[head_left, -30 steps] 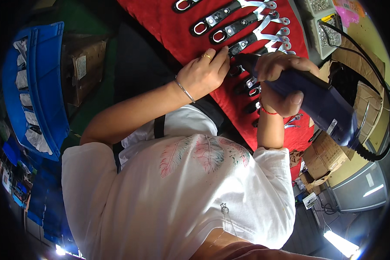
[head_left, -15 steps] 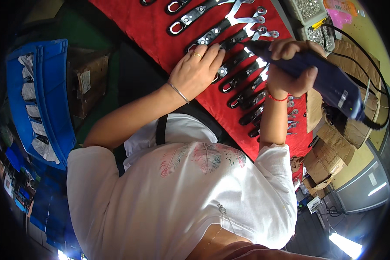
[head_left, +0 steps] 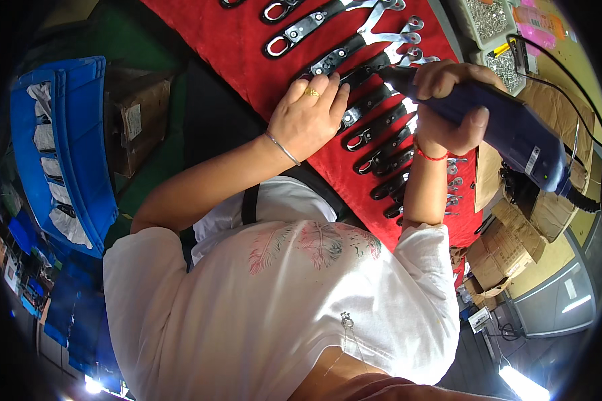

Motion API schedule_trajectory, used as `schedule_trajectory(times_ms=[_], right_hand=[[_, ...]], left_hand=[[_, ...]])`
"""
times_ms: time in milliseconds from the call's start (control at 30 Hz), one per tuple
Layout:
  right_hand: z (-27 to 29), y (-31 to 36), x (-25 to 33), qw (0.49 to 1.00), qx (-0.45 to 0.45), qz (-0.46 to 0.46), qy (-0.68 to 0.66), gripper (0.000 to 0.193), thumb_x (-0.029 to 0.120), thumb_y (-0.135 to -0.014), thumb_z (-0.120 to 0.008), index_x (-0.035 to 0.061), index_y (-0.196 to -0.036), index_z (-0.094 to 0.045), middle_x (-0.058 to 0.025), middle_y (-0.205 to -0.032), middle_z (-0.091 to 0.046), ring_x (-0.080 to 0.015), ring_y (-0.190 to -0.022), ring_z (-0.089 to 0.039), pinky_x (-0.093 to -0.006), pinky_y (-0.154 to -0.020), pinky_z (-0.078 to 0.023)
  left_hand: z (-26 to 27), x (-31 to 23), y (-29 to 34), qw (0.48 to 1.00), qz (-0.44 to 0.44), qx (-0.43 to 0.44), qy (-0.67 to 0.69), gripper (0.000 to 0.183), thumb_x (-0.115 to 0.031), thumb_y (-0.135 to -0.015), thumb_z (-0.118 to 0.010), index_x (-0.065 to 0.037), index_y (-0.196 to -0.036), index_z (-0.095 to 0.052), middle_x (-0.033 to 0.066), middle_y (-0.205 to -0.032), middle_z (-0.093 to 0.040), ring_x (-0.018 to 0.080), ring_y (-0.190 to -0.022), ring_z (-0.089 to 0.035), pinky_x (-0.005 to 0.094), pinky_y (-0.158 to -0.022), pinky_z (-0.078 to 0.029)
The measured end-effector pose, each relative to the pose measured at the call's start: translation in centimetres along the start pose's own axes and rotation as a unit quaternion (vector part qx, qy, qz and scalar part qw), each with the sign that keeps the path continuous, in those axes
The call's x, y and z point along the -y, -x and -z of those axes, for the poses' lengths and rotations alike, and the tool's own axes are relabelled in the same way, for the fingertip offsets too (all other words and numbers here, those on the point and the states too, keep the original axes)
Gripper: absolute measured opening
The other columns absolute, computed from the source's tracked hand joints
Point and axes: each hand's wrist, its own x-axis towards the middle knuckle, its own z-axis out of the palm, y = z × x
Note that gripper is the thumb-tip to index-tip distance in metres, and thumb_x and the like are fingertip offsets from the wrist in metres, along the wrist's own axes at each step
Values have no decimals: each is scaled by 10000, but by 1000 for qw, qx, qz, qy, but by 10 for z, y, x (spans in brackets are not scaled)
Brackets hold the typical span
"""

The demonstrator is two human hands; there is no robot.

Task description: The person fastens metal tool components together using an electric screwdriver and then packs the assembled pieces into a paper-lined blue crate.

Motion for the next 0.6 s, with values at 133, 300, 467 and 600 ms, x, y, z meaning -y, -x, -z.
schedule_trajectory(times_ms=[133, 300, 467, 600], right_hand=[[-4, 0, 0, 1000, 7, -11, 4, 453, 374, -840, -463, 56, -1162, -444, -94, -691, -475, -216, -550, -469, -370, -541, -412], [-20, 2, 11, 998, -40, -2, -54, 503, 388, -832, -547, 29, -1153, -401, -83, -604, -466, -214, -506, -499, -346, -496, -443], [-36, 17, 10, 1000, 7, -20, 10, 465, 413, -853, -462, 62, -1156, -416, -79, -646, -468, -201, -519, -478, -357, -518, -418], [-38, 15, 7, 999, 4, 0, 35, 461, 406, -856, -471, 51, -1144, -413, -81, -644, -469, -201, -509, -474, -342, -486, -409]], left_hand=[[-2, -2, 3, 1000, 6, -22, -21, 343, -183, -761, -525, -98, -1078, -622, 41, -1118, -582, 164, -955, -502, 312, -827, -334], [-6, -3, 7, 997, 16, -47, -52, 326, -195, -753, -533, -126, -1055, -632, 17, -1103, -596, 127, -937, -501, 303, -850, -287], [-6, 0, 7, 998, 11, -63, -27, 269, -192, -746, -539, -130, -979, -657, 19, -1098, -606, 119, -912, -507, 302, -840, -287], [-6, 2, 5, 997, 2, -67, -28, 242, -189, -742, -542, -128, -938, -670, 30, -1105, -611, 113, -898, -513, 299, -838, -287]])
